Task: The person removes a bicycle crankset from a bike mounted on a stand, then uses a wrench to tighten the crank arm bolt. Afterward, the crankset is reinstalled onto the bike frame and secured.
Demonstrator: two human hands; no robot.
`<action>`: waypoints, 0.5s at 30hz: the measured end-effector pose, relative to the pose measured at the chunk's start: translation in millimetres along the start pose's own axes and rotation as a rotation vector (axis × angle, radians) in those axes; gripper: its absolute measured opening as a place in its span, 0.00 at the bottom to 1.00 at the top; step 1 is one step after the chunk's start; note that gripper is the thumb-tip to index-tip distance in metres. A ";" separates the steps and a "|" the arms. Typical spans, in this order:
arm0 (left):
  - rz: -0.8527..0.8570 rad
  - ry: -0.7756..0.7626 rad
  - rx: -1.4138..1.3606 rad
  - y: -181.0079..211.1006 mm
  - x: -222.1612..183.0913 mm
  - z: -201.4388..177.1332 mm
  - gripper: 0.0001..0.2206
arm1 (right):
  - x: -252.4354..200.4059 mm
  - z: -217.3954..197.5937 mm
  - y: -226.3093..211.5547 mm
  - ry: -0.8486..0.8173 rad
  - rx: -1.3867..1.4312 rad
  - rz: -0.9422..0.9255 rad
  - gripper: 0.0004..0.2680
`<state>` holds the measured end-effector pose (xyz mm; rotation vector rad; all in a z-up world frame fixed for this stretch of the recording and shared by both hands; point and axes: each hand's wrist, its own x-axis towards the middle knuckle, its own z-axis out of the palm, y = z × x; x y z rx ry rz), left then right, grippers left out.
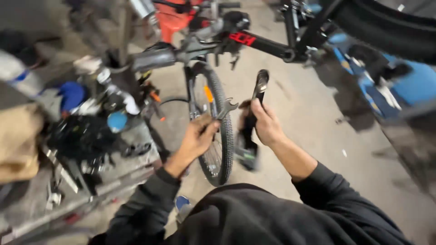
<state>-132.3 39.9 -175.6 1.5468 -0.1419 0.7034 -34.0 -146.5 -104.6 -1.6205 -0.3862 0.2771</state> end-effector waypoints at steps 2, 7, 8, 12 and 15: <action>0.012 -0.098 0.152 67.9 -8.9 -29.4 0.17 | -3.1 -18.4 12.8 -0.299 0.208 0.106 0.22; 0.011 -0.107 0.753 183.7 -40.9 -35.7 0.21 | -40.4 0.0 -12.1 -0.759 0.263 0.004 0.29; -0.044 -0.117 0.882 203.4 -48.5 -28.9 0.23 | -49.1 1.4 -24.6 -0.863 0.109 -0.080 0.35; -0.255 -0.021 1.003 263.0 -86.5 2.3 0.24 | -61.5 -8.8 -4.5 -1.100 0.237 -0.165 0.25; -0.518 -0.063 1.114 308.9 -110.2 32.7 0.23 | -74.2 -24.3 11.0 -1.248 0.230 -0.298 0.25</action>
